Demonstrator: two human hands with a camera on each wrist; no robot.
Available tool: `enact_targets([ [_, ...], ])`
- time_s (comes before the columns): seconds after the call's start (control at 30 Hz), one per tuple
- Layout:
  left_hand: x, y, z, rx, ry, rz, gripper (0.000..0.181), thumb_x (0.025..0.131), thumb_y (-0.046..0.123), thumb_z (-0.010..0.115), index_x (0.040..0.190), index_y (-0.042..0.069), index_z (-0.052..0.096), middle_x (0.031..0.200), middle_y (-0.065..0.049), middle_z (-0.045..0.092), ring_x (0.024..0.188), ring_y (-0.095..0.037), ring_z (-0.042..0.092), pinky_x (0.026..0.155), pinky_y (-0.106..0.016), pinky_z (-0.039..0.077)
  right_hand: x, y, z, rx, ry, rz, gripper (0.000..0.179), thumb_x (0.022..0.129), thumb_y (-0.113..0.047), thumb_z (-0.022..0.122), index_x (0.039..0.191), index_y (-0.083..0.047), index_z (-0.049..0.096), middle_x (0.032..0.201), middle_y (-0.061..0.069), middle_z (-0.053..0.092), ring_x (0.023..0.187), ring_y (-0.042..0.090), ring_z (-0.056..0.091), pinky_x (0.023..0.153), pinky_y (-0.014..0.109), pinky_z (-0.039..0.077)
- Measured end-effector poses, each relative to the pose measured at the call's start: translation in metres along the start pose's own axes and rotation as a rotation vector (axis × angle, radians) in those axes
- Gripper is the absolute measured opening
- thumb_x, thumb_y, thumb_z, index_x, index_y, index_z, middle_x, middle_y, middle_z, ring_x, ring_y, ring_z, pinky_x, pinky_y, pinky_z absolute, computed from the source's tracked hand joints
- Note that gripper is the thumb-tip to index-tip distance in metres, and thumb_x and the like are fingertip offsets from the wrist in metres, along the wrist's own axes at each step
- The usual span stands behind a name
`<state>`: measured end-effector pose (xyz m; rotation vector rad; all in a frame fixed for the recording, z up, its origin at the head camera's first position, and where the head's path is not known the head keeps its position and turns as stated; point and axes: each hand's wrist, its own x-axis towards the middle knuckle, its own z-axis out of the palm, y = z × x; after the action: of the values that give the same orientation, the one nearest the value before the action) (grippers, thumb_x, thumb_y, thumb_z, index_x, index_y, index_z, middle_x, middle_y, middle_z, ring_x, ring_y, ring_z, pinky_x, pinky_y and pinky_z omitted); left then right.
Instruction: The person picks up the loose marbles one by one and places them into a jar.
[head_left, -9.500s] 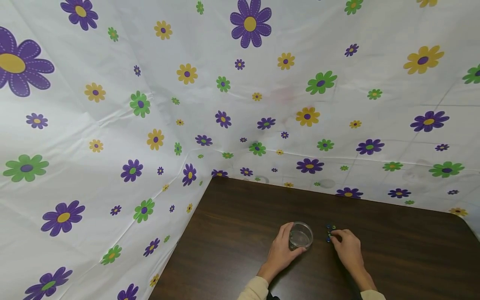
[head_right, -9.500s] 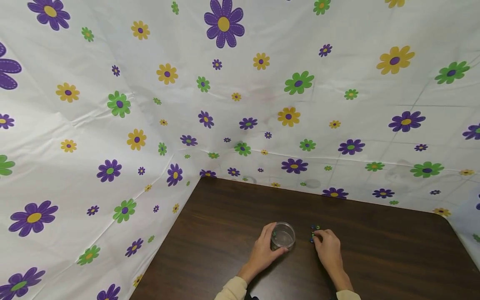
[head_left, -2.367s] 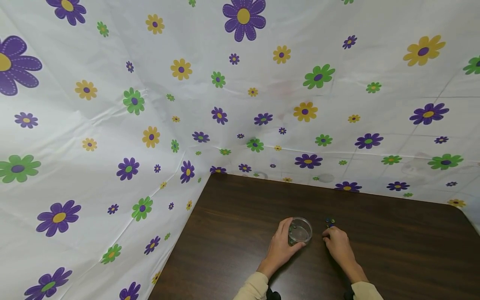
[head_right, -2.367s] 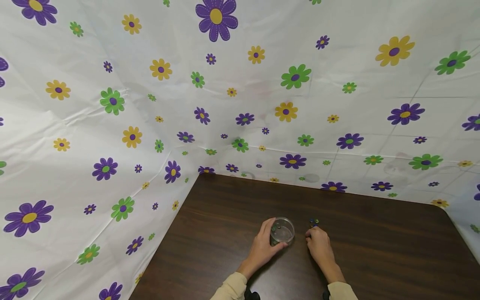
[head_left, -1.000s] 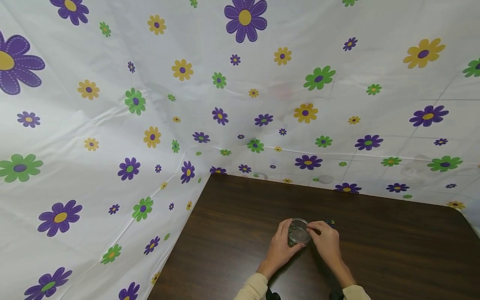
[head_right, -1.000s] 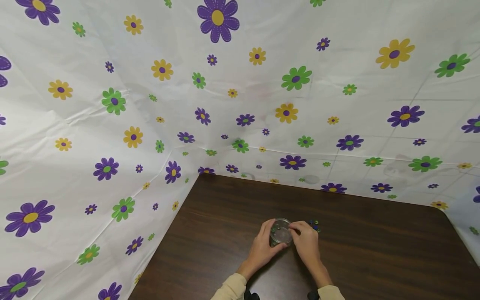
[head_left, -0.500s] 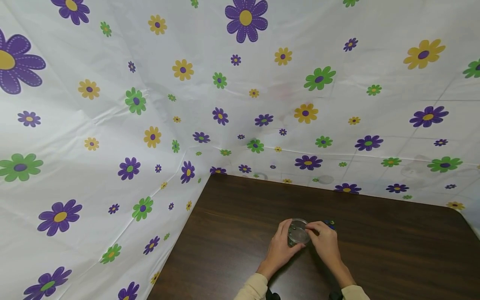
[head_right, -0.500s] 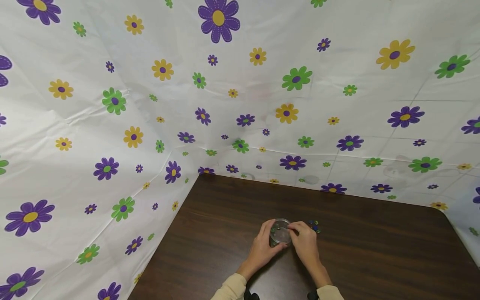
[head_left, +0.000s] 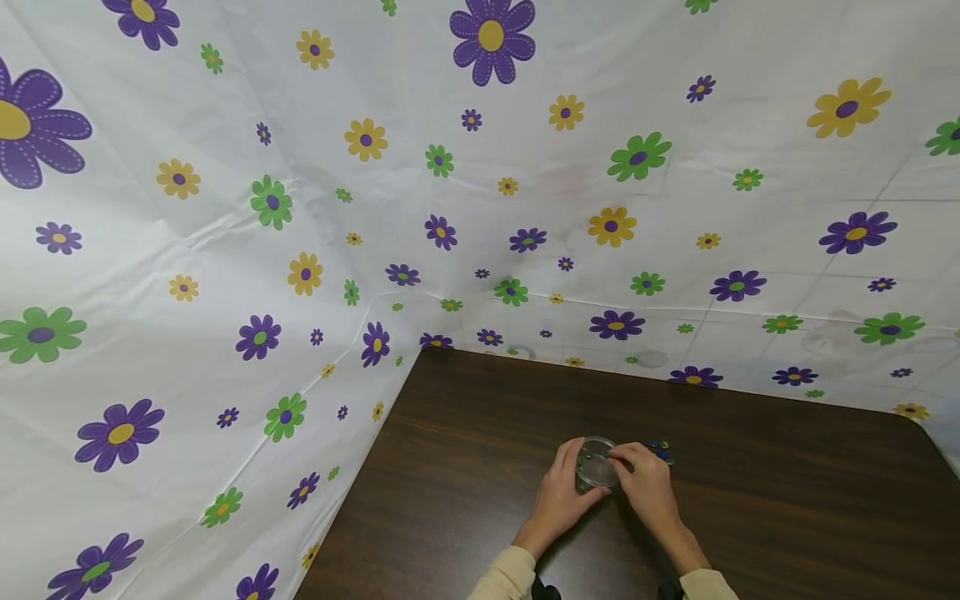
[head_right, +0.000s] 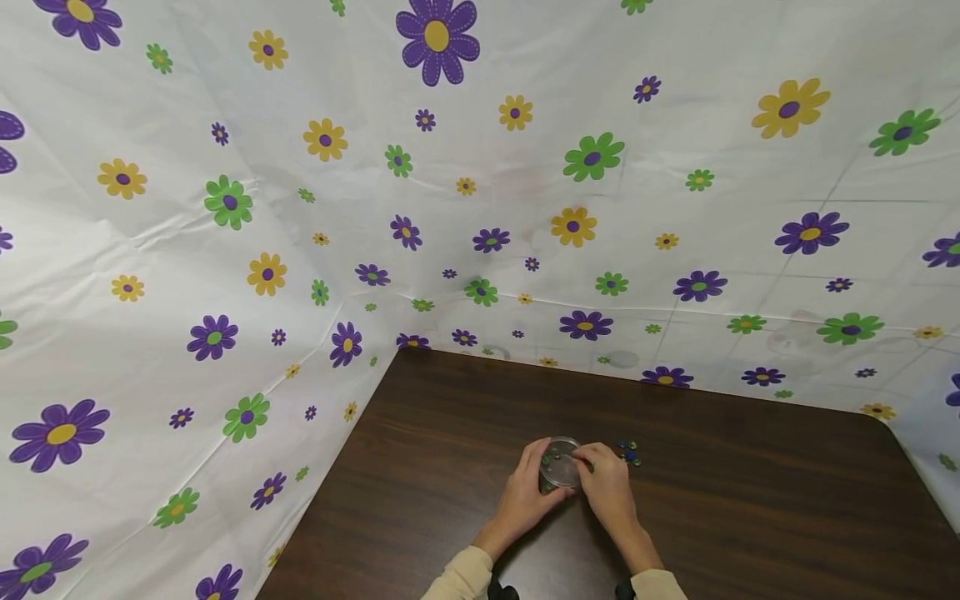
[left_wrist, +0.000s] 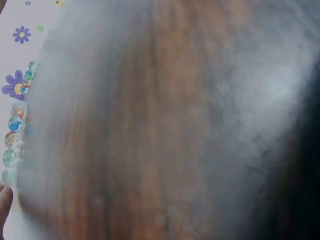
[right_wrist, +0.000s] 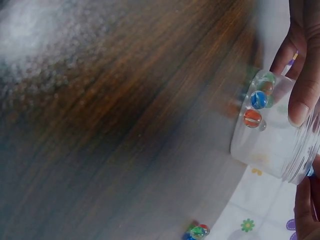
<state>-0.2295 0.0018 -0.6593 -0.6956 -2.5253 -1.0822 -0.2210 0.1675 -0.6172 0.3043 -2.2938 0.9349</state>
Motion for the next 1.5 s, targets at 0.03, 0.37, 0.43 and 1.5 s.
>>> enact_targets([
  [0.03,0.0,0.0,-0.0001,-0.001,-0.001,0.0,0.085,0.086,0.036,0.087,0.153,0.009,0.042,0.15,-0.005,0.047,0.119,-0.022,0.063,0.089,-0.034,0.056,0.0,0.0001,0.0002,0.001,0.001,-0.002,0.024,0.07,0.017,0.086,0.087,0.003,0.078,0.088,0.008,0.073,0.08,0.027,0.072,0.076,0.003,0.042],
  [0.37,-0.0003,-0.0007,-0.0002,0.009,0.003,0.007,0.085,0.086,0.037,0.086,0.153,0.009,0.042,0.15,-0.004,0.047,0.12,-0.022,0.063,0.09,-0.034,0.056,-0.0006,0.0007,0.0009,0.001,0.008,-0.003,0.024,0.069,0.017,0.087,0.087,0.002,0.078,0.087,0.007,0.073,0.079,0.026,0.072,0.075,0.003,0.042],
  [0.43,-0.0004,-0.0009,0.0,0.007,0.005,0.008,0.085,0.086,0.038,0.086,0.153,0.008,0.042,0.15,-0.004,0.047,0.12,-0.022,0.063,0.09,-0.034,0.056,-0.0007,0.0008,0.0009,0.003,0.006,0.001,0.024,0.069,0.017,0.087,0.087,0.002,0.078,0.087,0.007,0.073,0.078,0.026,0.072,0.074,0.003,0.043],
  [1.5,-0.0003,-0.0011,0.0002,0.0,0.007,0.011,0.085,0.086,0.038,0.086,0.153,0.01,0.042,0.149,-0.004,0.047,0.119,-0.022,0.064,0.089,-0.034,0.056,-0.0006,-0.0008,0.0004,-0.005,0.017,0.009,0.023,0.07,0.016,0.087,0.086,0.002,0.079,0.087,0.007,0.073,0.079,0.026,0.072,0.073,0.005,0.044],
])
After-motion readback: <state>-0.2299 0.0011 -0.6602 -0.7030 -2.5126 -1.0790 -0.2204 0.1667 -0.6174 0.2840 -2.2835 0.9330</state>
